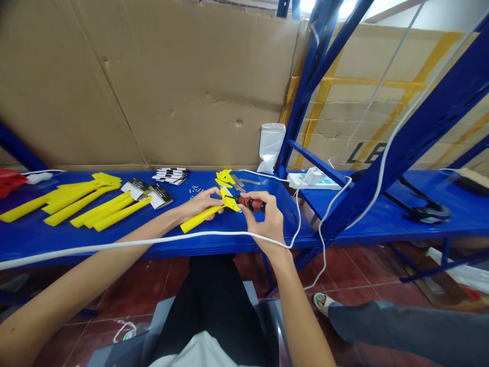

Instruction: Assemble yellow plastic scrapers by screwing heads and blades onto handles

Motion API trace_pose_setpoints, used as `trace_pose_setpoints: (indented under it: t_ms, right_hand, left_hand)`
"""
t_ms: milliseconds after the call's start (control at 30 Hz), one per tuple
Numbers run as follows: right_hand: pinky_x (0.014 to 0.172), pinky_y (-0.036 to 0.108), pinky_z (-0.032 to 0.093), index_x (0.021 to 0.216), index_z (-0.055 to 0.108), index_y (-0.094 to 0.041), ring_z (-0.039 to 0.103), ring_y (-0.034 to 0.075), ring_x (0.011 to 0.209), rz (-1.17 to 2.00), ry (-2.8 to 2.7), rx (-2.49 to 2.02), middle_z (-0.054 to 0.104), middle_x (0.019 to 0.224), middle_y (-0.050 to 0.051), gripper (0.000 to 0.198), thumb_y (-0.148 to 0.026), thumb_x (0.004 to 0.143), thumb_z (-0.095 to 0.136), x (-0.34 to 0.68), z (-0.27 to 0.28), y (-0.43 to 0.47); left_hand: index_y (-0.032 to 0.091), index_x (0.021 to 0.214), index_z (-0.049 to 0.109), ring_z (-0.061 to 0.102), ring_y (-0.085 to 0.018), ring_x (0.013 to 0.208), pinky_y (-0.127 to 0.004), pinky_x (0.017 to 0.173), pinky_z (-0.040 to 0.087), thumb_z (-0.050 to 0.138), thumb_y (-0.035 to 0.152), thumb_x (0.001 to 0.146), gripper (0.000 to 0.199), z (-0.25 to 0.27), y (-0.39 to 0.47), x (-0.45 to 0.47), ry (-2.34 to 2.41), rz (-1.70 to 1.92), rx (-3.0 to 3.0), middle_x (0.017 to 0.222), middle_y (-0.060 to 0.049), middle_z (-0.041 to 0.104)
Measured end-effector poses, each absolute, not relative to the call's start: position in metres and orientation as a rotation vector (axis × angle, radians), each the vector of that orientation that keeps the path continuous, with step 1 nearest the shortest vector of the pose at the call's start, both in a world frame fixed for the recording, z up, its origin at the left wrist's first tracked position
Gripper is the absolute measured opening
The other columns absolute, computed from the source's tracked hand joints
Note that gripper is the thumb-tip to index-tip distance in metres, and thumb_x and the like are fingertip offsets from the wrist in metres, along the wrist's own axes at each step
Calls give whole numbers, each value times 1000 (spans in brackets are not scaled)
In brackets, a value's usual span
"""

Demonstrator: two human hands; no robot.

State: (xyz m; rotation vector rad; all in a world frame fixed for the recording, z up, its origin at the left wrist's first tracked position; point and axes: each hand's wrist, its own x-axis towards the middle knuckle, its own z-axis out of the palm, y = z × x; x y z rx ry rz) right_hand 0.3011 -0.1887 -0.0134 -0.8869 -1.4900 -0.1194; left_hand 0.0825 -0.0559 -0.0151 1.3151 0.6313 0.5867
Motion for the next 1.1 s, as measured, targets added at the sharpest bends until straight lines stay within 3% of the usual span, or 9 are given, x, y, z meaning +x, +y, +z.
trace_pose_setpoints:
  t_ms: [233, 433, 600, 833, 933, 1033, 1100]
  right_hand:
    - [79, 40, 68, 114, 65, -27, 81, 24, 91, -258, -1321, -1026, 80, 103, 3, 41, -42, 91, 96, 306, -18, -180]
    - [98, 46, 70, 131, 56, -27, 80, 28, 126, -60, -1506, -912, 79, 135, 12, 39, -28, 102, 82, 304, -6, -191]
    - [97, 47, 70, 124, 61, -28, 84, 27, 110, -82, -1474, -956, 84, 118, 7, 33, -29, 101, 84, 305, -8, -189]
    - [94, 44, 71, 125, 63, -29, 84, 26, 109, -168, -1497, -926, 85, 118, 7, 32, -29, 101, 84, 302, -12, -187]
    - [86, 41, 71, 115, 65, -28, 86, 27, 102, -207, -1523, -976, 87, 115, 7, 29, -38, 99, 87, 307, -9, -190]
    - [68, 36, 65, 101, 67, -26, 84, 26, 81, -120, -1592, -1166, 86, 99, 6, 36, -51, 93, 92, 320, -8, -190]
    - [65, 36, 62, 107, 71, -25, 82, 27, 76, -33, -1604, -1250, 85, 93, 5, 41, -57, 91, 92, 328, -9, -187]
  left_hand:
    - [25, 107, 50, 65, -13, 52, -19, 45, 43, 94, 35, 87, 49, -16, -56, 82, 634, 582, 1313, 77, -4, 76]
    - [25, 109, 49, 63, -13, 51, -19, 44, 43, 96, 39, 85, 54, -17, -55, 82, 637, 595, 1323, 78, -3, 77]
    - [25, 109, 49, 63, -13, 50, -19, 45, 44, 98, 41, 84, 57, -15, -57, 82, 647, 595, 1319, 77, -3, 77]
    - [25, 111, 50, 67, -15, 56, -19, 46, 46, 98, 39, 82, 57, -18, -53, 80, 620, 617, 1302, 81, -5, 77]
    - [24, 111, 52, 68, -16, 59, -19, 45, 45, 100, 39, 80, 59, -17, -50, 79, 638, 673, 1288, 81, -6, 76]
    - [23, 112, 54, 69, -16, 64, -17, 44, 43, 100, 37, 81, 57, -8, -49, 76, 606, 791, 1252, 84, -4, 75]
    - [23, 112, 56, 72, -15, 71, -16, 45, 42, 99, 33, 81, 54, 3, -51, 72, 540, 884, 1211, 91, -3, 73]
